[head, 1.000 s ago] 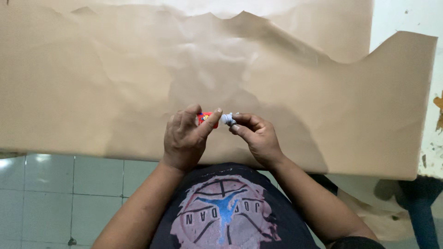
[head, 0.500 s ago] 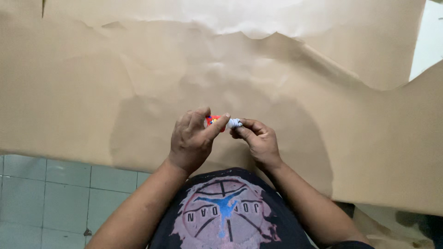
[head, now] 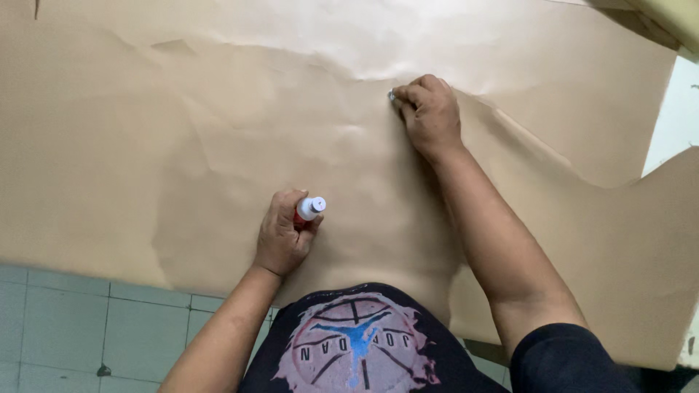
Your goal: The person applies glue from a small bottle onto a large sheet of tan material laid on a table. They repeatedly dip a small applicator into the bottle and spread the glue along pre-drawn lines on the material.
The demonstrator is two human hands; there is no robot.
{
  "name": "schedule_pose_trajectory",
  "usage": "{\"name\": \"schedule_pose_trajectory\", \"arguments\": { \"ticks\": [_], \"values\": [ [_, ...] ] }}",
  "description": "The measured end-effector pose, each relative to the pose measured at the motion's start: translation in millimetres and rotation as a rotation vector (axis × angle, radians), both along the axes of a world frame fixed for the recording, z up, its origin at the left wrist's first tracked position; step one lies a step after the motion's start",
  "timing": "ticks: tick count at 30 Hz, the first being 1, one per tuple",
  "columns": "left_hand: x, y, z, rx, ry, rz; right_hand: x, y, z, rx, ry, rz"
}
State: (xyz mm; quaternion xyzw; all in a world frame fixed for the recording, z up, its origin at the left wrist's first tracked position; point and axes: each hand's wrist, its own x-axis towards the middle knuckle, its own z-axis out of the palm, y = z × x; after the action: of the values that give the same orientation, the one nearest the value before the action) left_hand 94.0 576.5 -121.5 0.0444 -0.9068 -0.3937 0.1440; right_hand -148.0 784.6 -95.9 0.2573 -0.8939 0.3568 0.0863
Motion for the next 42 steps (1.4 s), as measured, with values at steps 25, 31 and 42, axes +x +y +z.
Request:
{"name": "schedule_pose_trajectory", "arguments": {
  "ticks": [25,31,42],
  "values": [
    [-4.2,-8.3,-3.5,0.004,0.068,-0.015,13.7,-48.5,-23.0,0.075,0.082,0.005],
    [-3.7,-6.6,-8.3,-0.031,0.07,-0.035,119.1,-0.1,-9.2,0.172,-0.048,0.282],
    [4.1,48.8,4.2,-0.151,0.022,0.035,78.0,203.0,-21.4,-0.058,0.131,-0.355]
  ]
}}
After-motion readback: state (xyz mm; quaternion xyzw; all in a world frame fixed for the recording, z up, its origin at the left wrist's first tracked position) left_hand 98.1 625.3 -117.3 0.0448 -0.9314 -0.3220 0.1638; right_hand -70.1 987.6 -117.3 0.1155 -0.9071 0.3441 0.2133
